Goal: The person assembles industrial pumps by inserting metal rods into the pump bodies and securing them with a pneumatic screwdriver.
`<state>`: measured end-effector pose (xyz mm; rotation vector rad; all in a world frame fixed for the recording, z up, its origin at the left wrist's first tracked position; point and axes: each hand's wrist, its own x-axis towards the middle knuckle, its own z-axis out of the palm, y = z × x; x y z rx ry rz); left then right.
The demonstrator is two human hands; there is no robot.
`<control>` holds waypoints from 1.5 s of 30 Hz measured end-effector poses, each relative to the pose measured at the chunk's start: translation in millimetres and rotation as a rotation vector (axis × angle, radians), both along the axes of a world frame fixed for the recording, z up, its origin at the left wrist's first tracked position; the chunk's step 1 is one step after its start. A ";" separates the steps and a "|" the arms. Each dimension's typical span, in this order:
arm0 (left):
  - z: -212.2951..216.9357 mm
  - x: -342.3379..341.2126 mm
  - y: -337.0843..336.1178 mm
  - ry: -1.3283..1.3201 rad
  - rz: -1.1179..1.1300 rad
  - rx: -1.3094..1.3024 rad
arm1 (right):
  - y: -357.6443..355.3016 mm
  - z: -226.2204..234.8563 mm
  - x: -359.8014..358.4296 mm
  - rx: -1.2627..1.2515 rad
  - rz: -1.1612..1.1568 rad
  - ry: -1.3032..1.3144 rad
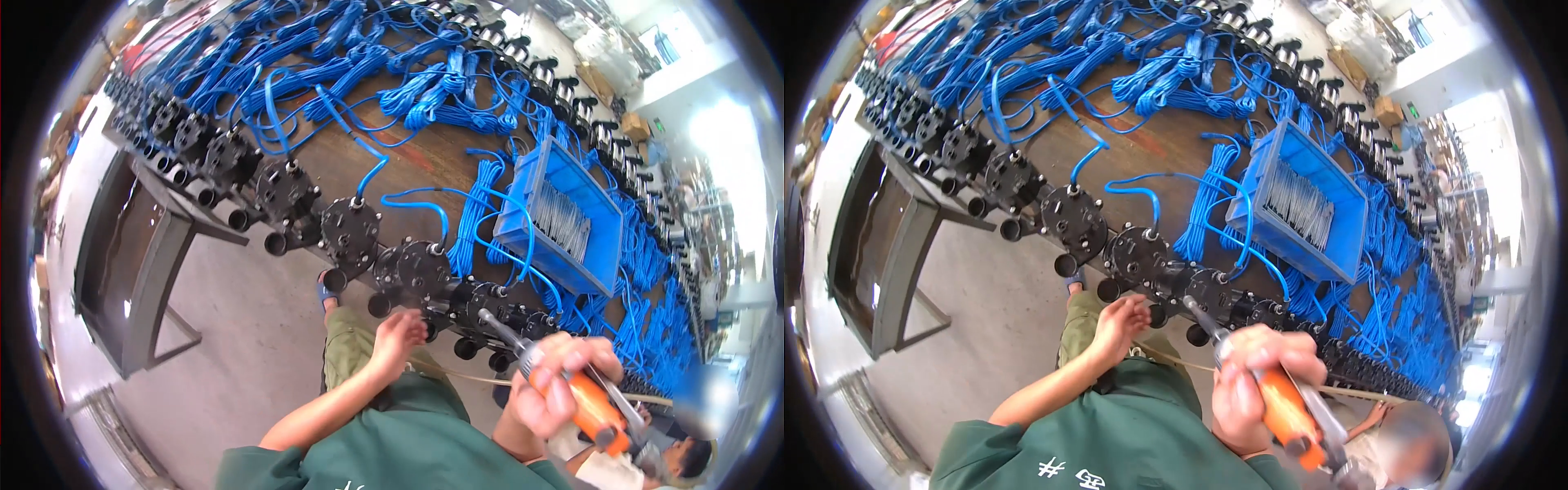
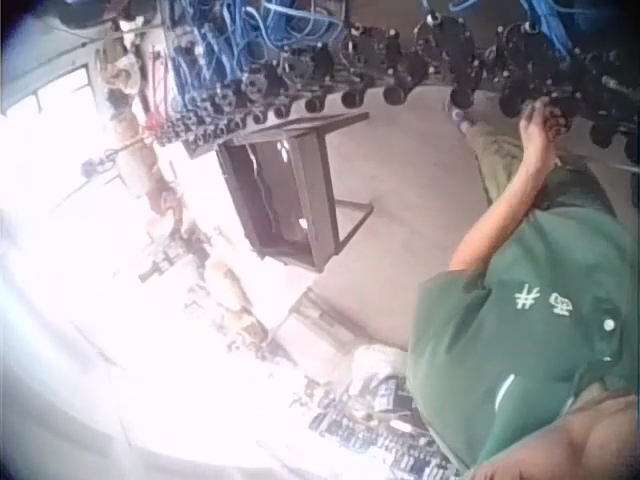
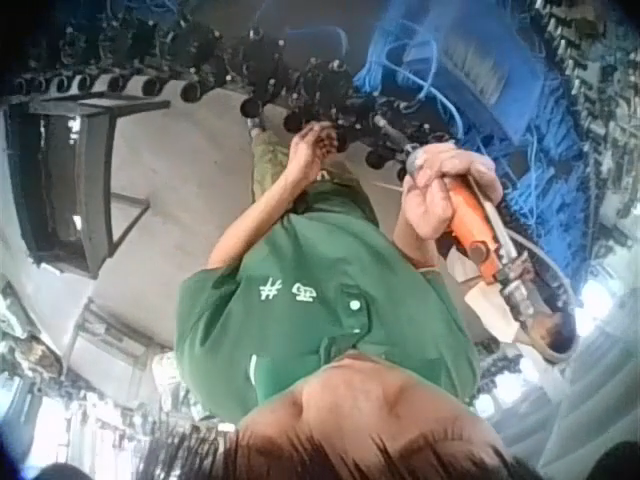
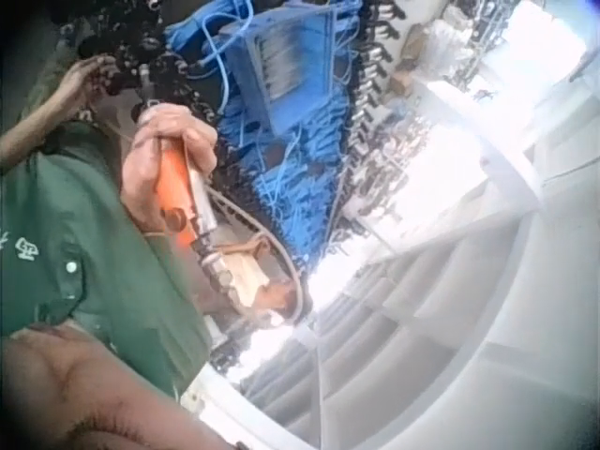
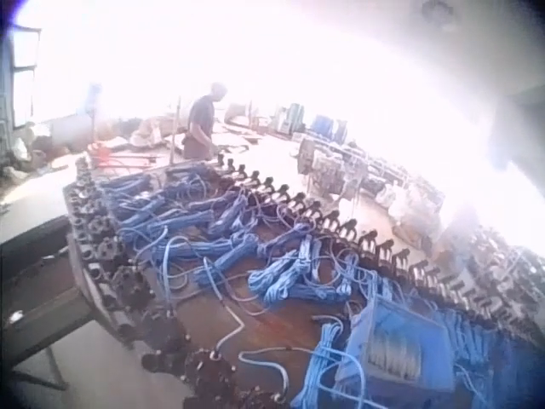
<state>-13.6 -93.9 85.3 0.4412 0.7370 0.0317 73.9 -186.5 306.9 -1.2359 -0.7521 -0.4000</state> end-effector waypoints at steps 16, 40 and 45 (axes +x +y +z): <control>-72.3 49.5 -40.8 -0.205 0.524 -0.516 | 15.9 -70.2 2.1 -0.126 0.143 0.346; -67.2 52.6 -40.8 -0.166 0.568 -0.607 | 34.5 -106.0 32.5 -0.191 0.417 0.292; -69.2 52.9 -41.2 -0.167 0.583 -0.621 | 37.2 -102.3 33.1 -0.220 0.431 0.335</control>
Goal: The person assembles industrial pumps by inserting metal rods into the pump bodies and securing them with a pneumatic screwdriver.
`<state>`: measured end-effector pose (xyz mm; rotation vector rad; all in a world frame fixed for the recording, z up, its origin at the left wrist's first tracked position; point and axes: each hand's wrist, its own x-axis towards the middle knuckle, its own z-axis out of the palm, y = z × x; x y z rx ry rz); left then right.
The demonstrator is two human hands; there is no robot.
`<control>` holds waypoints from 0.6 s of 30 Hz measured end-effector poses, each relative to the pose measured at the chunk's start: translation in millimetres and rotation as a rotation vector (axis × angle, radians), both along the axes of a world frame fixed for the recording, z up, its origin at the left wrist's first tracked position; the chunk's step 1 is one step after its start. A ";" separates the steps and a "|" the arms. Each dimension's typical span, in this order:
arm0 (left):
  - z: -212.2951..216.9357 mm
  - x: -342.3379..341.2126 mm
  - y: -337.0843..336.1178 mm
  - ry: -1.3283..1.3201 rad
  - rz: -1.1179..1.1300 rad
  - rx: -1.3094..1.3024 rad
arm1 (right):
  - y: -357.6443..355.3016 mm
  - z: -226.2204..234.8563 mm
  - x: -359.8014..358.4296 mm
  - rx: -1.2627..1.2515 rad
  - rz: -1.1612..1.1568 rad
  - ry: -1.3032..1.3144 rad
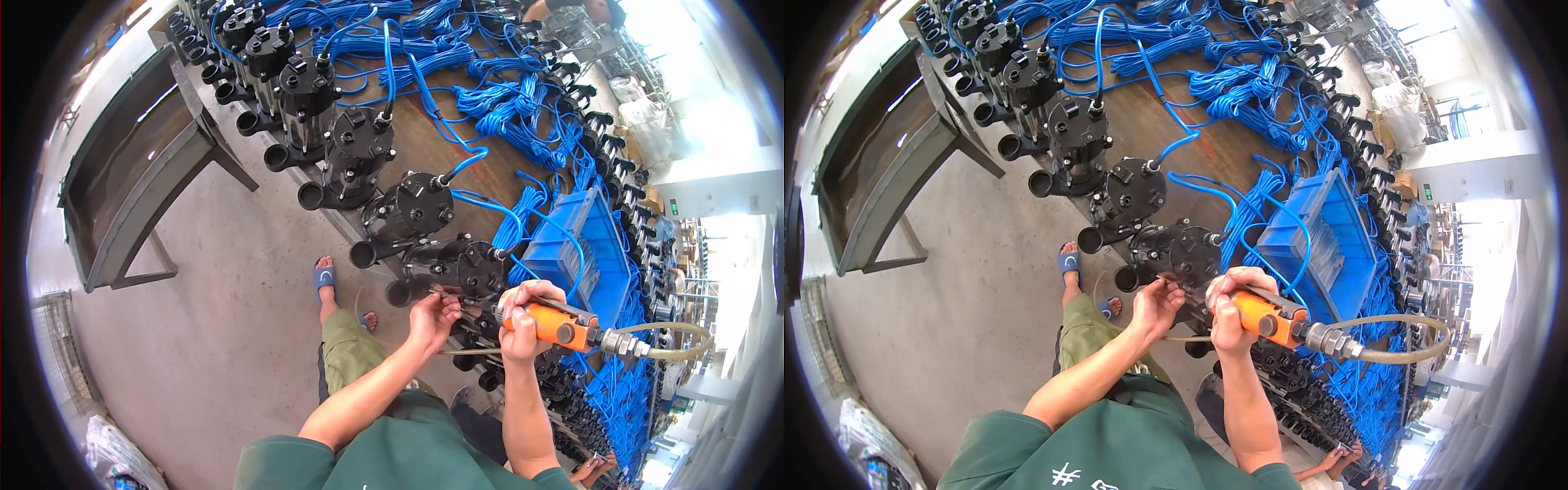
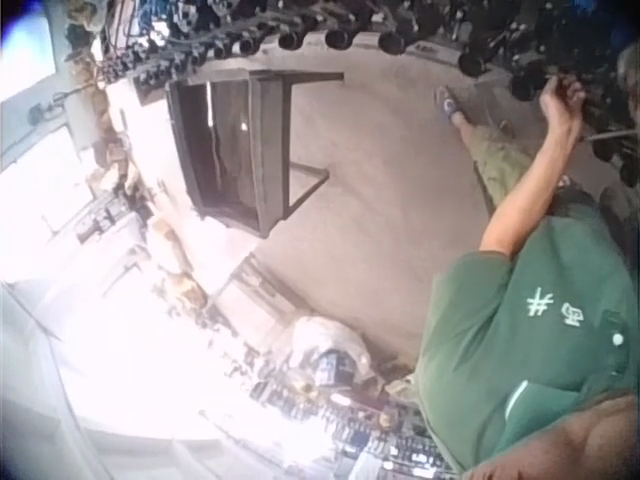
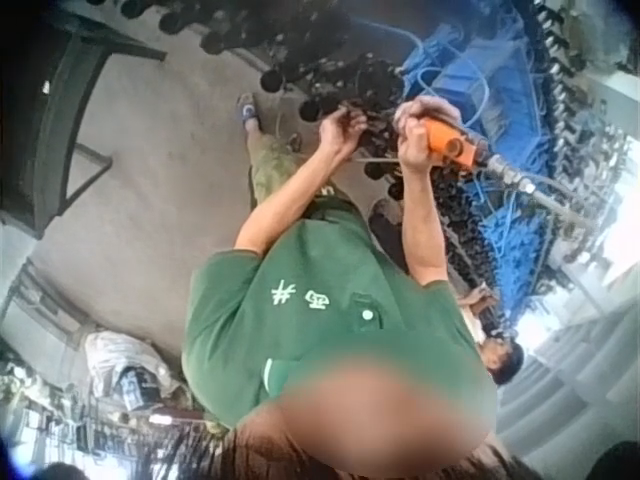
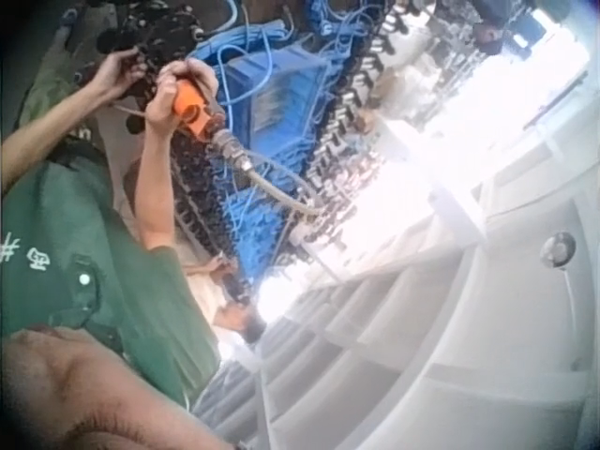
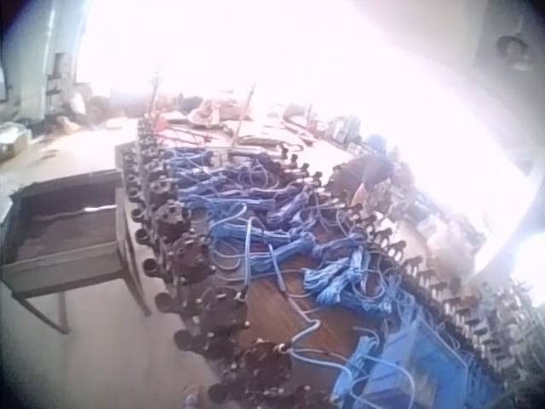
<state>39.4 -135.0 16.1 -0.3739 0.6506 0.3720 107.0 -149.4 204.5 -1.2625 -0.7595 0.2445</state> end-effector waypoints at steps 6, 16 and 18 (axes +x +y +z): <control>-3.7 4.9 -5.8 -0.013 0.006 0.002 | 1.5 -0.6 -2.4 -0.048 -0.064 0.033; 6.6 4.3 -5.8 0.017 0.021 0.009 | -2.7 -0.8 0.4 -0.006 0.025 -0.012; 5.2 1.0 -2.7 0.002 0.023 0.023 | -3.5 0.1 -1.1 0.001 -0.051 -0.030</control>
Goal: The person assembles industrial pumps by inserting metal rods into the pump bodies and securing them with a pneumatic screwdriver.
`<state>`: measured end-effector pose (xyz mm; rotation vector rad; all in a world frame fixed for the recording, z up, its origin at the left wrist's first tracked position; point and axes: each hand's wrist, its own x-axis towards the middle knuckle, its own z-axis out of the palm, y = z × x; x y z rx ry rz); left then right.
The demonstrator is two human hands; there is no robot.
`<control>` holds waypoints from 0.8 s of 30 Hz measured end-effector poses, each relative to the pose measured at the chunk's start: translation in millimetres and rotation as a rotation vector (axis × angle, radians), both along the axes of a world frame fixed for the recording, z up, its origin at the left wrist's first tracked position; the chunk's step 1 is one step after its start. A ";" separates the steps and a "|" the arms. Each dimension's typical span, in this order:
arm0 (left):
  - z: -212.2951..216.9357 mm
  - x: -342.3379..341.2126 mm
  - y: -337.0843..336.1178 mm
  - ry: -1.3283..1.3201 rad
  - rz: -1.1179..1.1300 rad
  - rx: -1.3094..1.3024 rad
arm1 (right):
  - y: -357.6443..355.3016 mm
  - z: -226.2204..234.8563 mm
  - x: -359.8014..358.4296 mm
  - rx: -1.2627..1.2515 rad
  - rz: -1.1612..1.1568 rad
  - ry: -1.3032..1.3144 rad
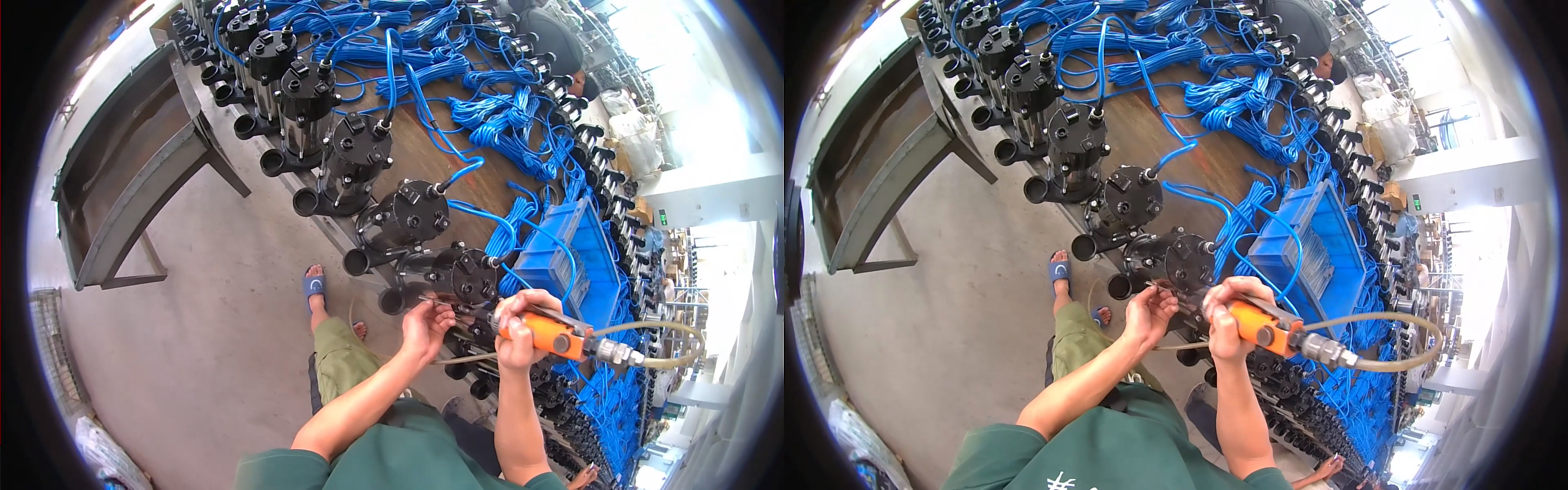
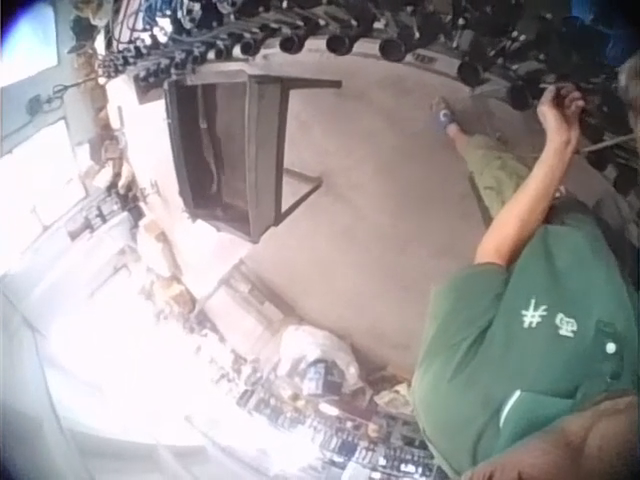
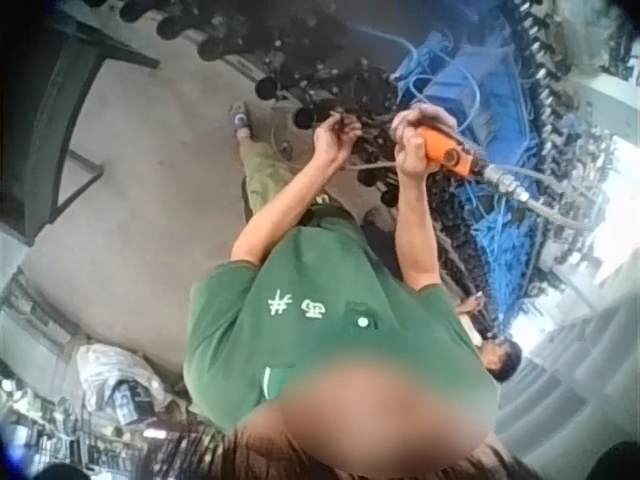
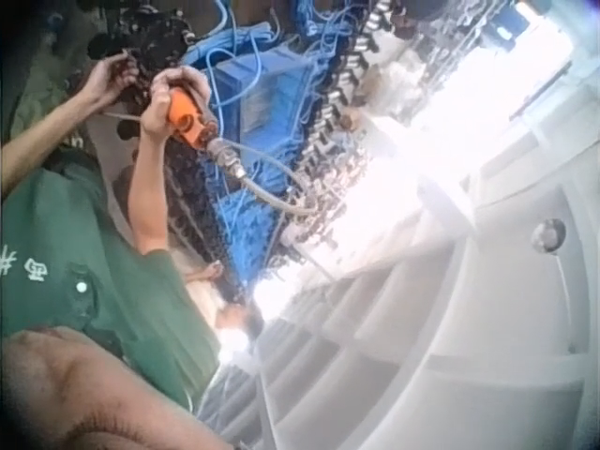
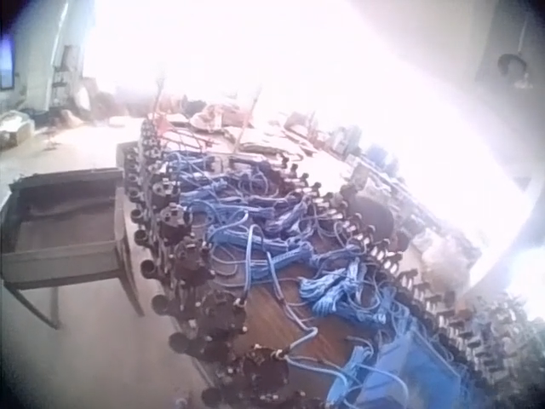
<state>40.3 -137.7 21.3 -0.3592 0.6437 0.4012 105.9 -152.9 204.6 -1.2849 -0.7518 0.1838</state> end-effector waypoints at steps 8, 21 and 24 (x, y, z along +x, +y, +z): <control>-2.3 -2.1 -4.8 -0.013 0.006 0.014 | 3.5 -4.4 3.9 -0.001 0.015 0.014; 0.8 -4.6 4.4 -0.053 -0.027 0.028 | 3.7 -0.7 5.9 0.030 0.050 -0.050; -5.4 -0.1 4.2 -0.056 -0.004 0.020 | 8.7 -3.6 5.5 -0.013 0.022 -0.034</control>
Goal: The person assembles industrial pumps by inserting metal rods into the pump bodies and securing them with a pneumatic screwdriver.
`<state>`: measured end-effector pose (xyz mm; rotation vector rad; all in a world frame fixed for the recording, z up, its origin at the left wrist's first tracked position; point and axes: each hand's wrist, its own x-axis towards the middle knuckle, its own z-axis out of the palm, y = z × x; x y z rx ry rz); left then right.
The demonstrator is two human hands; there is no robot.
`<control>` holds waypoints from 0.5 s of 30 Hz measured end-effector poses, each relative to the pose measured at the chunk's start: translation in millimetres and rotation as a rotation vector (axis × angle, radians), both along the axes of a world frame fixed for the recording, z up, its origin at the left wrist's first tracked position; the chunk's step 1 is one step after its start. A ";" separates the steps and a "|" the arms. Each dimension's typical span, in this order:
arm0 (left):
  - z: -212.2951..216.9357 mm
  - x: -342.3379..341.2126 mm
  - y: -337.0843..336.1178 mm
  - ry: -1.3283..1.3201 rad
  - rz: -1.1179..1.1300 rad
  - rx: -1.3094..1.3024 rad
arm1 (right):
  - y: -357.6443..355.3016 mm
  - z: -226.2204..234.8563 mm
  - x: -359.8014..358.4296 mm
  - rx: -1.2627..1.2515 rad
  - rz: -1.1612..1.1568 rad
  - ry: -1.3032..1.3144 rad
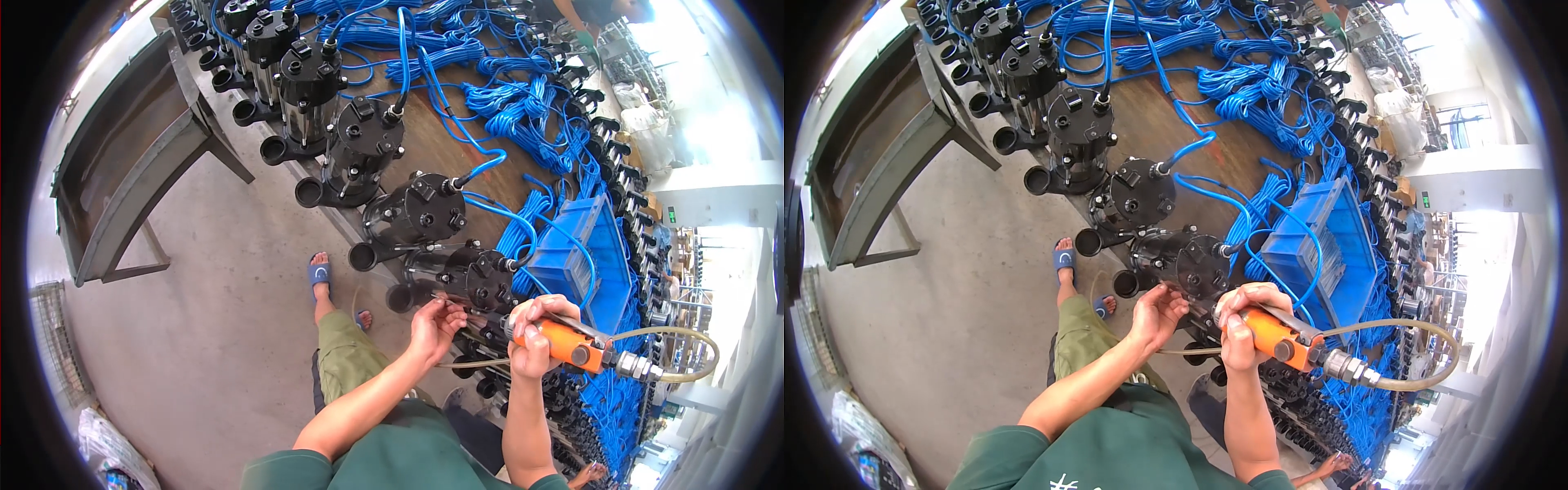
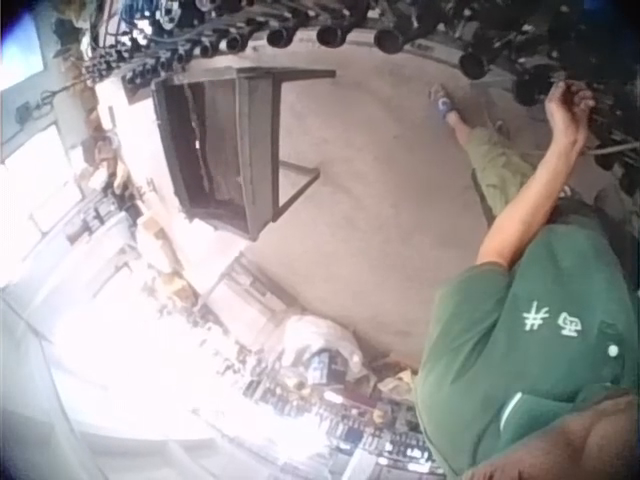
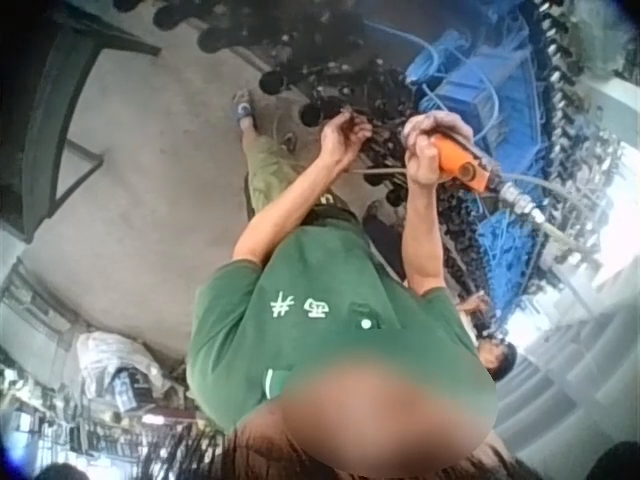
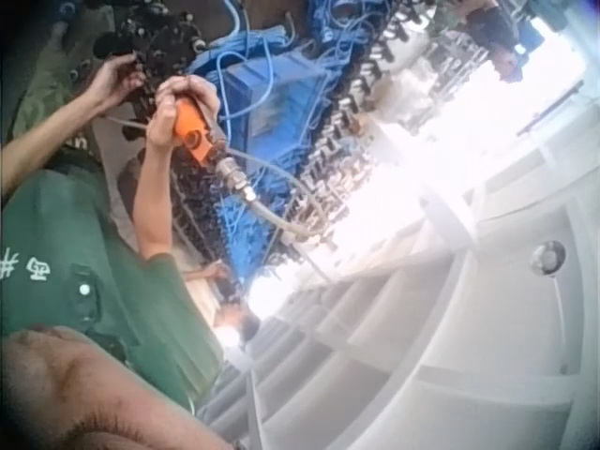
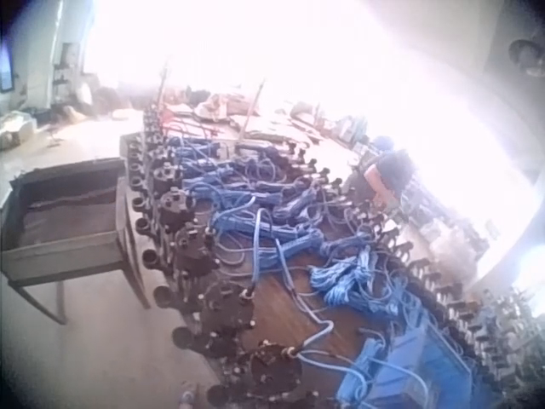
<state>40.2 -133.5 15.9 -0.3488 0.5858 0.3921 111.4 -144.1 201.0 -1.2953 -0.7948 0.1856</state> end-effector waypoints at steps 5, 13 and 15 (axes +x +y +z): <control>1.8 -3.6 -4.7 0.024 0.000 -0.010 | -3.6 0.2 -0.2 0.017 -0.008 0.041; -3.1 -6.1 -3.6 -0.028 -0.070 -0.014 | -15.4 -1.1 2.4 -0.104 0.111 -0.041; 4.9 -13.5 15.9 0.144 -0.338 0.150 | -16.5 -12.4 10.5 -0.186 0.117 -0.133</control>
